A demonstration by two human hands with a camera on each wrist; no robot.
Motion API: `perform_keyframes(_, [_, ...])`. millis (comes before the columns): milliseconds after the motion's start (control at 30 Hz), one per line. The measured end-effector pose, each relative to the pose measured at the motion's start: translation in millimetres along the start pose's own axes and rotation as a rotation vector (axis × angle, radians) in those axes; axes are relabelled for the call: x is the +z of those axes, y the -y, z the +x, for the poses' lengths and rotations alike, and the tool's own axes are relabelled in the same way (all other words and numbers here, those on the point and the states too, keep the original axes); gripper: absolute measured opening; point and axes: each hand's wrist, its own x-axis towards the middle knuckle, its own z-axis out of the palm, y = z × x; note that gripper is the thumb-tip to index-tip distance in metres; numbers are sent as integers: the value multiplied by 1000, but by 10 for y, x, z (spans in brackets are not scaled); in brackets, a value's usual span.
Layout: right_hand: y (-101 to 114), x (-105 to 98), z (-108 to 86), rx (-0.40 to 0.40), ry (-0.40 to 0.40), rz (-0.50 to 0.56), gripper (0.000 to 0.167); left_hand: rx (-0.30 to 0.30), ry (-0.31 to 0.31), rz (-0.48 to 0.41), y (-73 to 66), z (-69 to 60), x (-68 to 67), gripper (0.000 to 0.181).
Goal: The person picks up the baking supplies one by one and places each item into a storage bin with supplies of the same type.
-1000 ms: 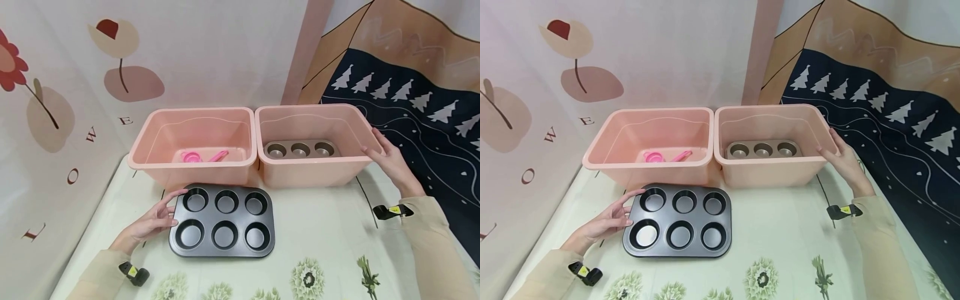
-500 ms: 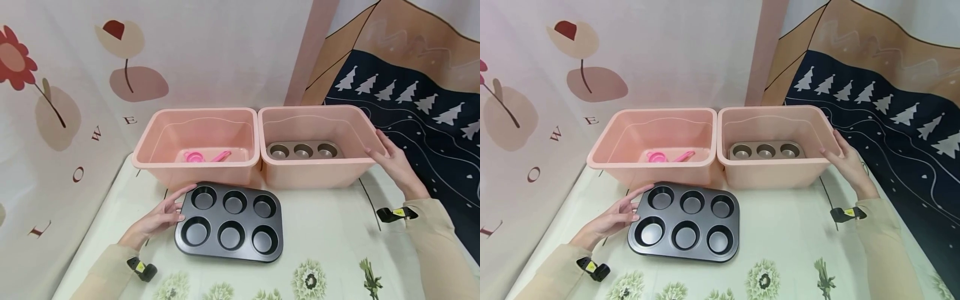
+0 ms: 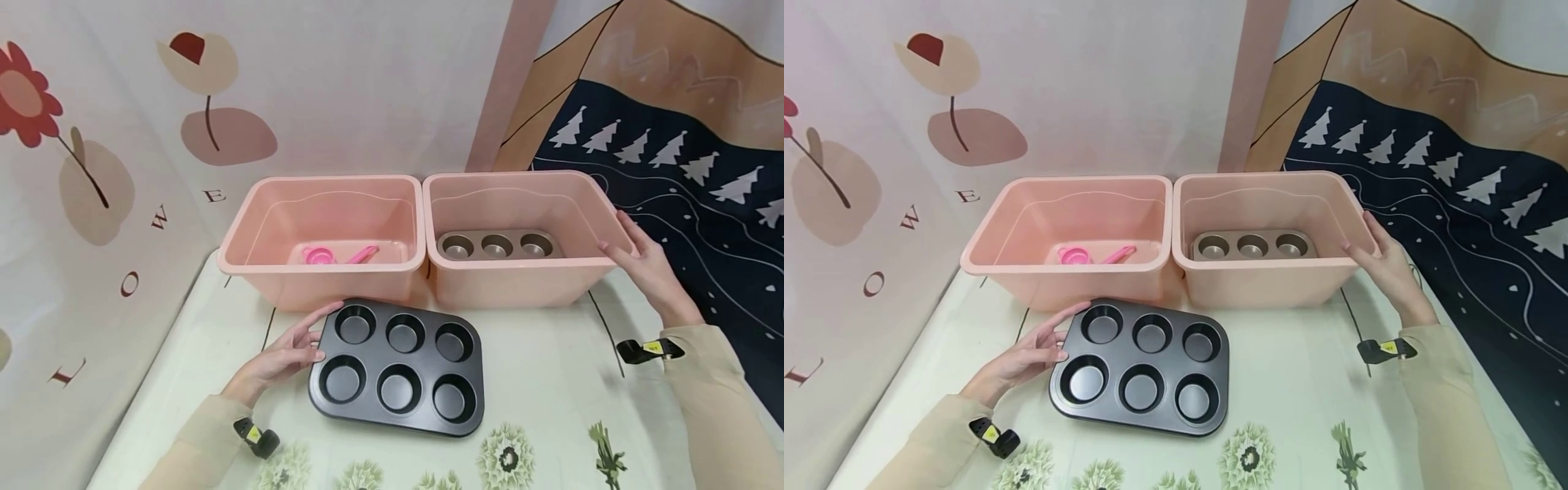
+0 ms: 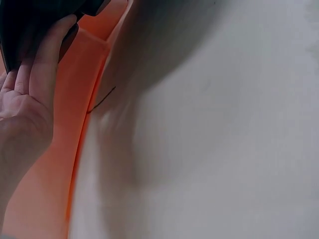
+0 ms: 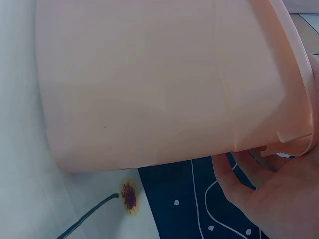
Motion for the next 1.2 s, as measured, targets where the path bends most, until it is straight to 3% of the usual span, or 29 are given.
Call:
perform_keyframes(867, [4, -14, 0, -11, -5, 14, 75, 89, 73, -49, 28, 322, 234, 81])
perform_keyframes(1200, [-12, -6, 14, -7, -1, 16, 75, 64, 15, -39, 109, 383, 313, 80])
